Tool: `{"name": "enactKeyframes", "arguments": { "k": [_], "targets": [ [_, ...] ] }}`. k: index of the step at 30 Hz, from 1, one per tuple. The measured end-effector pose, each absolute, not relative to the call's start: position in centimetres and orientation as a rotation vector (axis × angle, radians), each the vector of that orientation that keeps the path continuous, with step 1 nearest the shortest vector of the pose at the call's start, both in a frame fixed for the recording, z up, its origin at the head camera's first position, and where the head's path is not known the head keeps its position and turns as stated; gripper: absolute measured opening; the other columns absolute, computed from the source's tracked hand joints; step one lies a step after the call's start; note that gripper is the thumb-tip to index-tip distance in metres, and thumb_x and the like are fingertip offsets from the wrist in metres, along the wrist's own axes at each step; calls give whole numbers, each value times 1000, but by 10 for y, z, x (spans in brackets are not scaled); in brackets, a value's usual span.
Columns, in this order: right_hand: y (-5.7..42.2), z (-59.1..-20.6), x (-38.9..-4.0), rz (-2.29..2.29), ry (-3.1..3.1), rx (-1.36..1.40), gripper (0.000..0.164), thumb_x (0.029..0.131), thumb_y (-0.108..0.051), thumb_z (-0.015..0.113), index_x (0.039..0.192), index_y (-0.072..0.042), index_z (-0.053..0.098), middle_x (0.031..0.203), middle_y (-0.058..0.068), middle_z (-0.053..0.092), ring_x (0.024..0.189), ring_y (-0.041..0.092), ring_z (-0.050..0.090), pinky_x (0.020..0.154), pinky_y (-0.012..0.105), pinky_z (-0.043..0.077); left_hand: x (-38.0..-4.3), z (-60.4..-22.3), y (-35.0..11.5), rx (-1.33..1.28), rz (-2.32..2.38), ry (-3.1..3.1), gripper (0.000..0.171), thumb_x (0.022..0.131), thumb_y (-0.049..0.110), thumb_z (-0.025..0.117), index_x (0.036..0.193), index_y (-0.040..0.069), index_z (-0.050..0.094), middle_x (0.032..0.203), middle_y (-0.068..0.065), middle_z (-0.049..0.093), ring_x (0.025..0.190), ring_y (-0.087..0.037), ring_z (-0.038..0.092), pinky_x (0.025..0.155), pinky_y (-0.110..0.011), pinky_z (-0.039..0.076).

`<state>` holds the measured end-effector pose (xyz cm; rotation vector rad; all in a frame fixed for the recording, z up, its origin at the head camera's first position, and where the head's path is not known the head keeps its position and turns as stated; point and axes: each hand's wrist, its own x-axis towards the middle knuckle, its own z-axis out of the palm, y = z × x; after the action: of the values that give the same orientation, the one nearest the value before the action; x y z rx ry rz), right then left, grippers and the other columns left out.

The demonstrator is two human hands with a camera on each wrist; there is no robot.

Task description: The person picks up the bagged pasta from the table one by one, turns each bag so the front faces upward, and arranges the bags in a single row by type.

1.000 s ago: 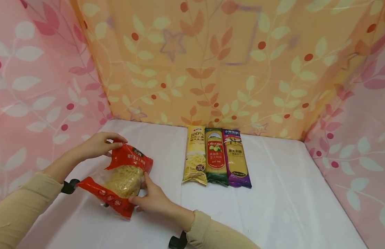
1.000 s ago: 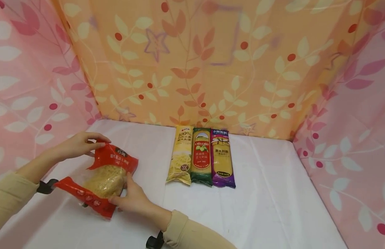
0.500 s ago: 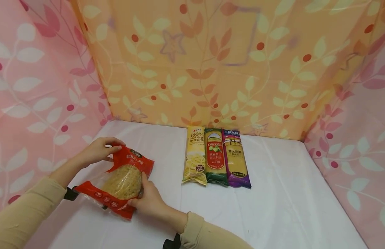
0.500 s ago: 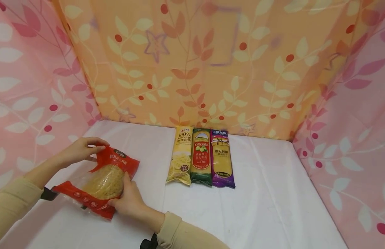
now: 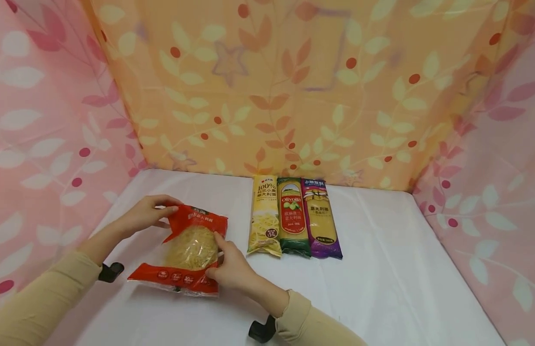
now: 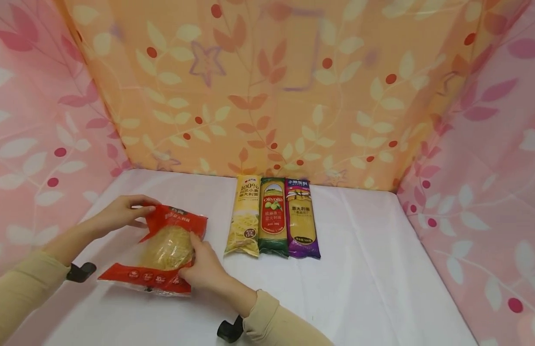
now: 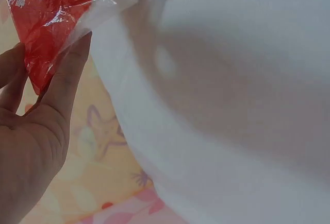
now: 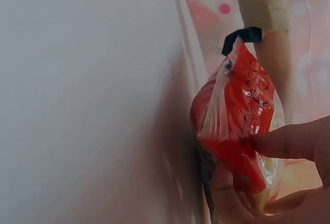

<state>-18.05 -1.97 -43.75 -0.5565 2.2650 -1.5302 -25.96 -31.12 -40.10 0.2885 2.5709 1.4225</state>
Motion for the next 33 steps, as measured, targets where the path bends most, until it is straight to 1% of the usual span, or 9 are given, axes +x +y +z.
{"name": "enactKeyframes", "arguments": {
  "k": [5, 8, 12, 17, 21, 23, 26, 29, 33],
  "targets": [
    [-6, -442, -182, -1470, 2324, -558, 91, 83, 3, 75, 163, -10, 34, 111, 7, 52, 91, 15, 53, 73, 25, 50, -265, -407, -306, 252, 1452, 2519, 46, 105, 28, 64, 138, -3, 60, 136, -28, 57, 113, -35, 64, 81, -45, 63],
    [-3, -447, -182, -1443, 2338, -575, 90, 85, -1, 77, 164, -13, 34, 111, 7, 52, 93, 16, 51, 79, 27, 48, -268, -411, -306, 218, 1443, 2510, 49, 105, 33, 63, 138, -3, 58, 135, -27, 57, 111, -33, 64, 81, -46, 63],
    [-2, -451, -184, -1431, 2316, -583, 88, 89, -7, 79, 164, -18, 34, 117, 6, 55, 97, 13, 55, 84, 28, 50, -271, -415, -306, 159, 1436, 2496, 52, 106, 37, 61, 137, -4, 56, 127, -25, 61, 105, -28, 65, 82, -47, 62],
    [0, -454, -189, -1447, 2243, -603, 82, 94, -12, 75, 164, -26, 34, 131, 8, 64, 96, 7, 64, 77, 25, 54, -273, -424, -307, 100, 1410, 2488, 51, 106, 35, 62, 136, -5, 55, 127, -26, 60, 100, -25, 64, 81, -46, 63],
    [0, -457, -191, -1468, 2191, -581, 79, 96, -15, 74, 163, -31, 36, 134, 7, 64, 90, 5, 65, 70, 24, 55, -273, -431, -307, 75, 1372, 2498, 48, 105, 31, 65, 136, -4, 54, 131, -31, 55, 97, -27, 63, 75, -42, 63],
    [-1, -458, -192, -1482, 2177, -577, 79, 96, -14, 74, 163, -31, 36, 131, 7, 64, 89, 6, 66, 71, 24, 55, -273, -433, -306, 63, 1359, 2511, 48, 104, 29, 66, 136, -4, 55, 132, -32, 53, 97, -28, 62, 72, -40, 62],
    [-4, -459, -192, -1494, 2189, -577, 79, 95, -12, 76, 163, -27, 38, 129, 5, 65, 93, 5, 65, 77, 23, 55, -273, -434, -306, 71, 1342, 2542, 46, 103, 27, 67, 135, -4, 56, 131, -32, 52, 94, -27, 62, 70, -36, 61],
    [-6, -459, -193, -1519, 2203, -577, 79, 94, -9, 77, 162, -23, 39, 126, 5, 66, 98, 6, 64, 82, 23, 55, -275, -435, -306, 98, 1341, 2600, 44, 100, 24, 71, 133, -4, 61, 126, -30, 57, 90, -24, 63, 67, -33, 60],
    [-12, -459, -197, -1594, 2176, -542, 79, 93, -3, 75, 162, -19, 39, 127, 8, 65, 99, 10, 66, 81, 26, 58, -283, -433, -308, 142, 1333, 2697, 43, 98, 21, 75, 132, -3, 65, 119, -25, 65, 88, -23, 62, 63, -32, 58]
  ]
}}
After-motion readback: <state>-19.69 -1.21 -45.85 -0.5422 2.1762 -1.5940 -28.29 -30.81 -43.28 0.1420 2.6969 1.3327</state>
